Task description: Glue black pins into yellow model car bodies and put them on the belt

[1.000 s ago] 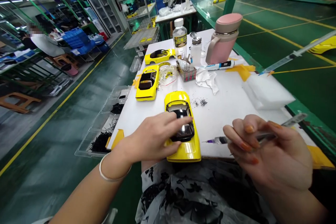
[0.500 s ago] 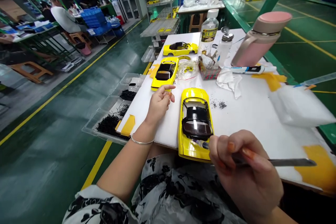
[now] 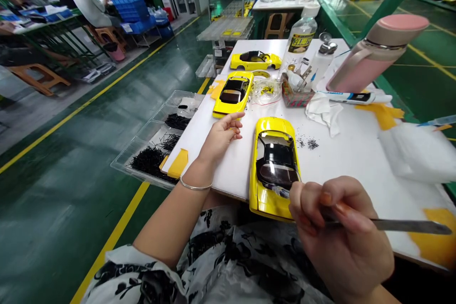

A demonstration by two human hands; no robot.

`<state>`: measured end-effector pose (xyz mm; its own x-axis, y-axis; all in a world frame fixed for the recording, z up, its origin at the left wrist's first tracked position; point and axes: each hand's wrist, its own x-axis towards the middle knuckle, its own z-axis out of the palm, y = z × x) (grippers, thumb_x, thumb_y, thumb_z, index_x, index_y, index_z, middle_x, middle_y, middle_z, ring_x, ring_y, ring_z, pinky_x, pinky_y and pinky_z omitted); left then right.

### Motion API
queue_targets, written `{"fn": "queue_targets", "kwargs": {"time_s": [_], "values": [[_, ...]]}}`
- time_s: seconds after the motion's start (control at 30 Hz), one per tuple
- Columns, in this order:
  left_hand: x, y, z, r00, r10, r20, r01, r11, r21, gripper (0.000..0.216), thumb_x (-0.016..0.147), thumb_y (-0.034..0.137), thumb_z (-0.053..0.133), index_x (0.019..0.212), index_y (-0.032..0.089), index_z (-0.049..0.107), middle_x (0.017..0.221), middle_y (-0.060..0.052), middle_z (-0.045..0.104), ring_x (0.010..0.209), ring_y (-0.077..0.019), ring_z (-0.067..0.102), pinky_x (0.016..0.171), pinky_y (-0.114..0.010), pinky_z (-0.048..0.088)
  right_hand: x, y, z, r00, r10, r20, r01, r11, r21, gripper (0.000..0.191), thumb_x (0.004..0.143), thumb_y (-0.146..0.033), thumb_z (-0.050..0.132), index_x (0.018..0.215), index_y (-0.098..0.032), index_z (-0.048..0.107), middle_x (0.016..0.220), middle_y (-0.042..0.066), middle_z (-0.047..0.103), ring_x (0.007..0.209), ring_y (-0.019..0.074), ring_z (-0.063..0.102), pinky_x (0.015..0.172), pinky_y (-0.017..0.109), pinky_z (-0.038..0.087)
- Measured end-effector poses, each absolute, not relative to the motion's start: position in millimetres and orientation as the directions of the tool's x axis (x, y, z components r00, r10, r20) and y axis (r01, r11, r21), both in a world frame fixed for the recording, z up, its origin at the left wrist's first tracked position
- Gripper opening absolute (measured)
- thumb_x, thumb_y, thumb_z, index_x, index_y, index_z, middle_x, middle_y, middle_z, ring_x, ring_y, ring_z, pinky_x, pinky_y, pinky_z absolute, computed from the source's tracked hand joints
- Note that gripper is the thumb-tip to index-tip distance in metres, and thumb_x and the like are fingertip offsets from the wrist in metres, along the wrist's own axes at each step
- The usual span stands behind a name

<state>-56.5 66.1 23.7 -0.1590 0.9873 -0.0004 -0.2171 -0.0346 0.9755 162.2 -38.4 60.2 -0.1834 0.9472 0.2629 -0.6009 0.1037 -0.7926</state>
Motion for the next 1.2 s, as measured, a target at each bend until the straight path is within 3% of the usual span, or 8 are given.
{"fn": "queue_targets", "kwargs": {"time_s": [0.1,0.2,0.33,0.57,0.7,0.87,1.2], "values": [[-57.3,65.4,23.8,-0.13,0.991,-0.019,-0.249,-0.015,0.968,0.048,0.072,0.0,0.062,0.115,0.017,0.071,0.097,-0.003,0.071,0.095,-0.0124,0.069,0.093,-0.027,0.057,160.8,-38.6,60.4,-0.19,0.943,0.274,-0.595,0.112,-0.796,0.019,0.099,-0.026,0.051,0.086,-0.022,0.064,0.057,-0.004,0.04,0.054,0.0119,0.04,0.053,0.026,0.033],[-57.0,64.7,24.2,-0.12,0.992,-0.028,-0.245,-0.003,0.969,0.043,0.078,0.004,0.063,0.119,0.016,0.068,0.105,-0.007,0.076,0.105,-0.0162,0.073,0.098,-0.031,0.058,160.0,-41.2,58.9,-0.196,0.938,0.285,-0.58,0.123,-0.805,0.021,0.1,-0.025,0.05,0.085,-0.021,0.063,0.059,-0.003,0.04,0.056,0.0125,0.041,0.054,0.027,0.033],[-55.7,62.9,25.5,-0.112,0.993,-0.045,-0.179,0.024,0.984,0.041,0.082,0.01,0.066,0.123,0.015,0.065,0.111,-0.01,0.078,0.098,-0.0176,0.076,0.087,-0.029,0.061,160.2,-46.1,52.9,-0.199,0.919,0.34,-0.556,0.181,-0.812,0.022,0.101,-0.024,0.048,0.088,-0.021,0.066,0.064,-0.002,0.042,0.059,0.0135,0.043,0.058,0.03,0.036],[-48.8,62.9,21.2,-0.057,0.996,-0.074,0.046,0.076,0.996,0.036,0.077,0.006,0.071,0.112,0.011,0.071,0.091,-0.009,0.079,0.069,-0.0137,0.071,0.066,-0.025,0.058,161.9,-46.8,50.7,-0.243,0.912,0.331,-0.535,0.159,-0.83,0.024,0.101,-0.024,0.047,0.088,-0.021,0.067,0.062,-0.001,0.041,0.06,0.0146,0.043,0.059,0.031,0.036],[-48.6,63.7,19.1,-0.063,0.998,-0.024,0.199,0.036,0.979,0.026,0.08,0.01,0.073,0.105,0.013,0.075,0.084,-0.007,0.079,0.062,-0.0124,0.067,0.064,-0.026,0.055,163.5,-45.7,53.1,-0.269,0.919,0.287,-0.523,0.111,-0.845,0.023,0.101,-0.026,0.05,0.086,-0.021,0.066,0.062,-0.001,0.04,0.061,0.0151,0.043,0.059,0.03,0.036],[-48.3,60.3,22.7,-0.088,0.993,0.079,0.396,-0.038,0.917,0.01,0.083,0.017,0.076,0.092,0.019,0.081,0.091,-0.006,0.081,0.07,-0.0161,0.068,0.073,-0.029,0.054,165.9,-45.3,54.4,-0.28,0.917,0.283,-0.526,0.1,-0.844,0.023,0.101,-0.025,0.049,0.086,-0.021,0.066,0.062,-0.001,0.04,0.061,0.0147,0.043,0.059,0.03,0.036],[-44.8,58.5,25.6,-0.101,0.979,0.178,0.543,-0.096,0.834,0.014,0.09,0.019,0.069,0.096,0.021,0.082,0.093,-0.004,0.081,0.067,-0.0158,0.064,0.07,-0.029,0.049,178.4,-47.5,56.2,-0.214,0.944,0.251,-0.527,0.105,-0.843,0.023,0.1,-0.029,0.053,0.082,-0.021,0.065,0.058,-0.002,0.04,0.056,0.0137,0.042,0.057,0.03,0.035]]}}
